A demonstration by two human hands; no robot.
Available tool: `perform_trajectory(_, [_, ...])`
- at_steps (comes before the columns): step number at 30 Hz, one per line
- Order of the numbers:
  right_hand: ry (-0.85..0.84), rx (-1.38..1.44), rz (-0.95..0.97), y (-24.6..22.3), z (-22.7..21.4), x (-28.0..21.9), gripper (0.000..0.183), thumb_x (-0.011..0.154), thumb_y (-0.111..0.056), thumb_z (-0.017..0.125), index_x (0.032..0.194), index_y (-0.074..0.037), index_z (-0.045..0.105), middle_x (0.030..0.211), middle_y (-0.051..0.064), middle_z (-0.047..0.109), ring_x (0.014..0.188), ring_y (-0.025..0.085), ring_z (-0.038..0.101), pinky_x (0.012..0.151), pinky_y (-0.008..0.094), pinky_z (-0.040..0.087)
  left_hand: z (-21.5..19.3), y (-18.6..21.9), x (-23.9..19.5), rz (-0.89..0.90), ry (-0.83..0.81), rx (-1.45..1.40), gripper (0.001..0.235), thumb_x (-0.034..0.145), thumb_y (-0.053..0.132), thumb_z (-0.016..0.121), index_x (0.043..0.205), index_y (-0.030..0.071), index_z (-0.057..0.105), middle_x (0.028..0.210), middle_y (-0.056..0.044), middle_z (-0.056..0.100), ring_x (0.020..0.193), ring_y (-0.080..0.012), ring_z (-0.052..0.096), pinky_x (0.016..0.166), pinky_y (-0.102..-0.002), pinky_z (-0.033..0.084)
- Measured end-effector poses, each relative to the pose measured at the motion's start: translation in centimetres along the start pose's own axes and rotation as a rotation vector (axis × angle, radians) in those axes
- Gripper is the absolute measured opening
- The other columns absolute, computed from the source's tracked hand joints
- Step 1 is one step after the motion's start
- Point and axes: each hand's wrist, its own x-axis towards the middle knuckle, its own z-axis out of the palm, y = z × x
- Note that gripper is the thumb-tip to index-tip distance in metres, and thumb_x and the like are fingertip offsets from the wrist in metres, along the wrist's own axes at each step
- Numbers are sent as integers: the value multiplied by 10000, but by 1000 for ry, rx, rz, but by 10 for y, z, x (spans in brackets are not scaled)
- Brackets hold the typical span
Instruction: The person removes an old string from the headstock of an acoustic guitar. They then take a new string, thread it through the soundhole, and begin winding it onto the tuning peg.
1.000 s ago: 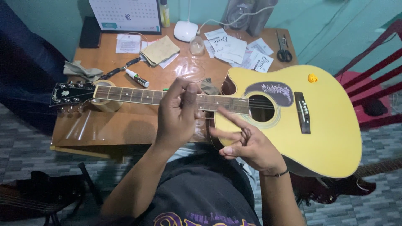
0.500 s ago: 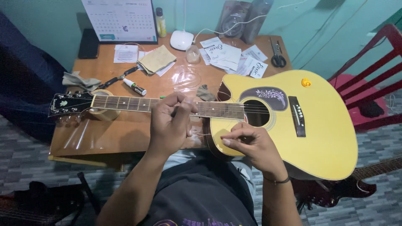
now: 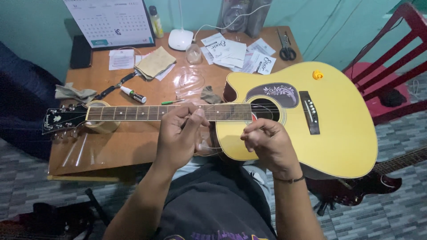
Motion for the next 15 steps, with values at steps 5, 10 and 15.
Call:
perform_trajectory(5, [-95,-75,-18,-26,21,-4,548,962,-386,558,1174,102,688,1093,283,757,873,280,780,721,353,635,2,1,2,-46,-41,-23,321,1035,182,535,813,-12,662,366,-47,497,303,-103,485,376,-211,405])
perform_trajectory(10, [-113,-226,-46,-41,53,-12,760,874,-500,634,1294,133,615,1221,298,723,1013,320,760,804,364,627,12,5,-3,45,1,111,339,1032,194,516,768,41,664,401,-54,544,339,-128,535,408,-215,414])
perform_trajectory(15, [-13,-179,-104,-24,58,-21,276,771,45,785,1028,123,721,912,259,790,844,322,785,767,390,631,13,-4,-7,194,102,476,367,1030,221,565,673,142,592,367,-51,533,318,-166,530,393,-224,391])
